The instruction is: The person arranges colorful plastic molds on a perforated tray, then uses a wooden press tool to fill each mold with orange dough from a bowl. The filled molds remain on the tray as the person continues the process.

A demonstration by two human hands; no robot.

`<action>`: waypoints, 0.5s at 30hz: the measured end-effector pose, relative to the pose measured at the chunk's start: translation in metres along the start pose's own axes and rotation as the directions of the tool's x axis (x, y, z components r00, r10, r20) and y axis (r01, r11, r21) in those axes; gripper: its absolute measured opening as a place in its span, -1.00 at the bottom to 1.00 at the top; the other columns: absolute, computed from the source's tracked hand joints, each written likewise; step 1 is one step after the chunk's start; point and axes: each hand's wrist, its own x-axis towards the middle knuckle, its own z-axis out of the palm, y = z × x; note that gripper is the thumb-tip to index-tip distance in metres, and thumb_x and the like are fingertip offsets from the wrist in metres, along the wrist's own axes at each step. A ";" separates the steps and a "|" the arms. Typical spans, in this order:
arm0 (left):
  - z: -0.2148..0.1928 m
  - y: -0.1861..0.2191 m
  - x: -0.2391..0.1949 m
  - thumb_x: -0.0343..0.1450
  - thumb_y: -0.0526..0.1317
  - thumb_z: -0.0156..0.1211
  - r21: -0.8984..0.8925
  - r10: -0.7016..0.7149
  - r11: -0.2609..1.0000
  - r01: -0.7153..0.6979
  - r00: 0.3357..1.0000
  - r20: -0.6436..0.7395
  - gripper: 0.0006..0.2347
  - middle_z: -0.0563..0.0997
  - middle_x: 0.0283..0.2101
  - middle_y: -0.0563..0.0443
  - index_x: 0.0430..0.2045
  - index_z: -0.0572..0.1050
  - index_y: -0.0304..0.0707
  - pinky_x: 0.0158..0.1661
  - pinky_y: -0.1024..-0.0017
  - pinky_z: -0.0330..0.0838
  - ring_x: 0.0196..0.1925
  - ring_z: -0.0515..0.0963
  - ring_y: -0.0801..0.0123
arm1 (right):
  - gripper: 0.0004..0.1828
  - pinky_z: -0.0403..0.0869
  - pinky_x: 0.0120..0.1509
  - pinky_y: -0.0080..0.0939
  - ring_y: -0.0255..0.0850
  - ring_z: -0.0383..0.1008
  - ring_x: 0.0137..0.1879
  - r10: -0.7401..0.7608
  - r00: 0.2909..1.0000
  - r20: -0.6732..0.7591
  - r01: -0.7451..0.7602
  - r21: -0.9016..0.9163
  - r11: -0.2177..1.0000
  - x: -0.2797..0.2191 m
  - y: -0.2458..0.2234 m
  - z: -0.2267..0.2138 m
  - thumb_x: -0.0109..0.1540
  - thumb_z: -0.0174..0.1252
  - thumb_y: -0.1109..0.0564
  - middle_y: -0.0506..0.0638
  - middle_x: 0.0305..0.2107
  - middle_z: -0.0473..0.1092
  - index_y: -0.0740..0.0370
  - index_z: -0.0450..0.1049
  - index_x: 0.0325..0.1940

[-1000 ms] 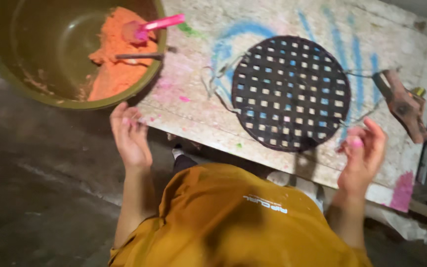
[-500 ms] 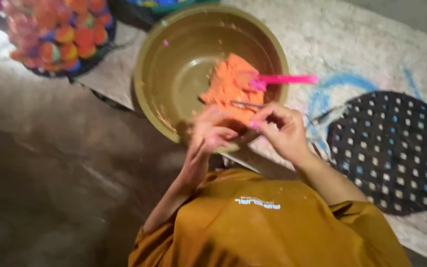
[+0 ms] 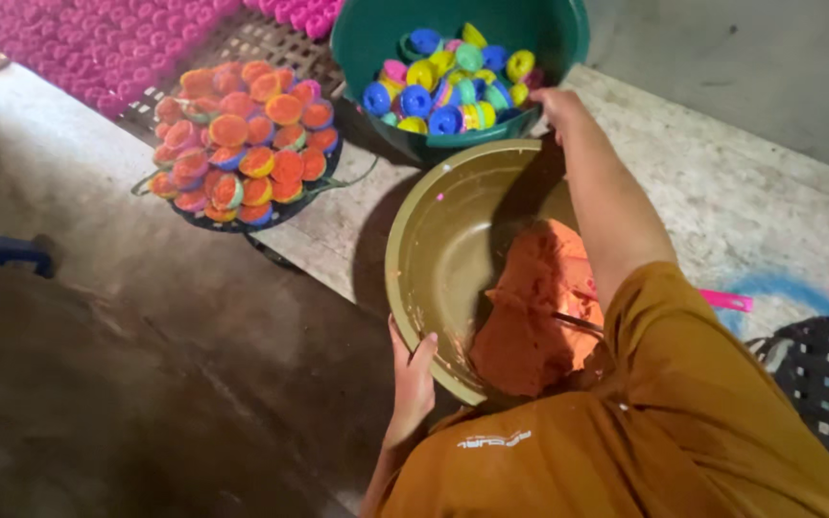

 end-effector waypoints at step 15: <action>-0.006 -0.002 -0.002 0.42 -0.45 0.07 0.079 0.043 0.996 -0.043 0.999 0.002 -0.36 0.39 0.20 -0.01 0.43 -0.01 -0.17 0.15 0.39 0.34 0.17 0.42 0.35 | -0.79 0.62 -0.30 0.23 0.31 0.64 -0.38 -0.237 0.971 0.021 0.162 0.672 0.723 -0.059 0.021 -0.124 0.33 -0.11 0.21 0.31 -0.35 0.48 0.45 0.29 -0.05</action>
